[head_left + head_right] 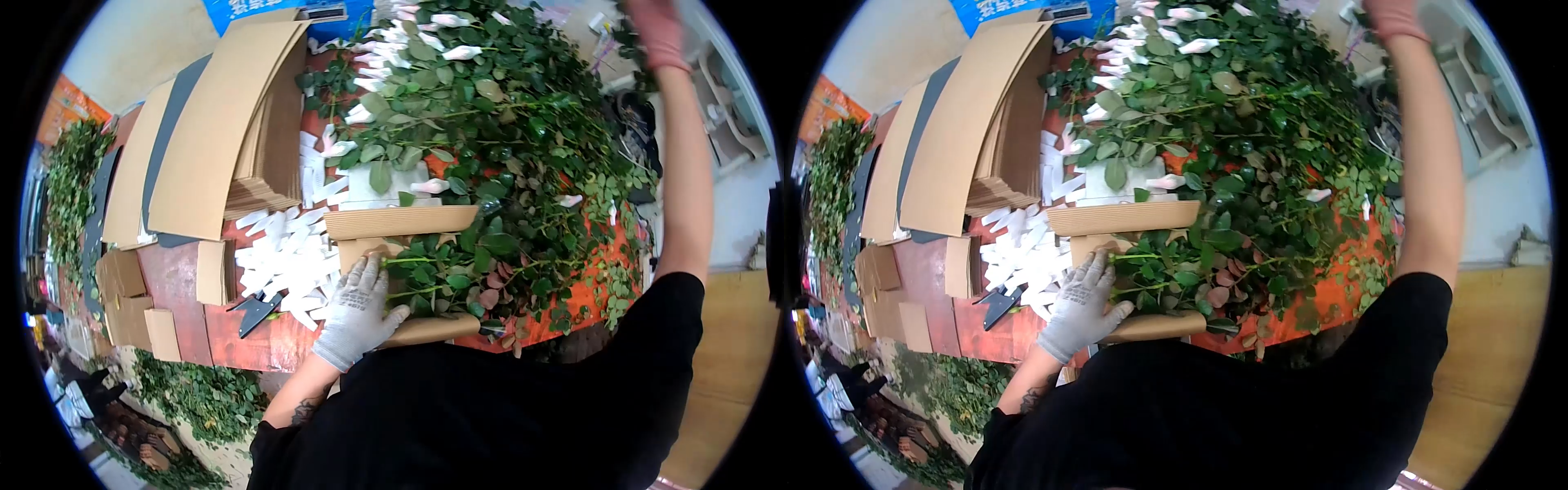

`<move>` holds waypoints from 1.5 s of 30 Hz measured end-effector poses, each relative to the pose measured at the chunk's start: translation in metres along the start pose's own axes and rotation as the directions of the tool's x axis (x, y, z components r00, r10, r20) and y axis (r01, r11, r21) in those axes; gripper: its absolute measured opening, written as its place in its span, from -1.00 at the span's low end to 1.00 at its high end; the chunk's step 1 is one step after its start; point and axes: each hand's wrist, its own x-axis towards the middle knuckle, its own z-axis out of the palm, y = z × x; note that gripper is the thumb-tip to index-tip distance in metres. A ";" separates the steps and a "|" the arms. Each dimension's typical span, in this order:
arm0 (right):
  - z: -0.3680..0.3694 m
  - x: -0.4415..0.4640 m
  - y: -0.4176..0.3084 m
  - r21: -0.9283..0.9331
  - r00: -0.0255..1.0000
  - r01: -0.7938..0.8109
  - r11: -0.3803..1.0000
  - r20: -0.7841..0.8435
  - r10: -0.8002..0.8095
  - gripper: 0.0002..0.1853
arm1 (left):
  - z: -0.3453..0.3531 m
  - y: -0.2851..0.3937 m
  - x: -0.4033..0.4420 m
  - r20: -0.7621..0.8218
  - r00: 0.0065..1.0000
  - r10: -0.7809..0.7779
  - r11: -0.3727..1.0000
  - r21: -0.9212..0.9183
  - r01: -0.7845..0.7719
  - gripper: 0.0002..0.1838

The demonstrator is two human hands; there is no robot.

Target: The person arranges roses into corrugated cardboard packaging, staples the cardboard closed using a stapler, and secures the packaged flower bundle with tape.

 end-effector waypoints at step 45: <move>0.189 -0.072 -0.169 0.683 0.825 0.496 0.536 -0.178 -0.537 -0.40 | -0.007 -0.001 0.004 0.051 0.999 0.019 0.995 -0.099 -0.014 -0.26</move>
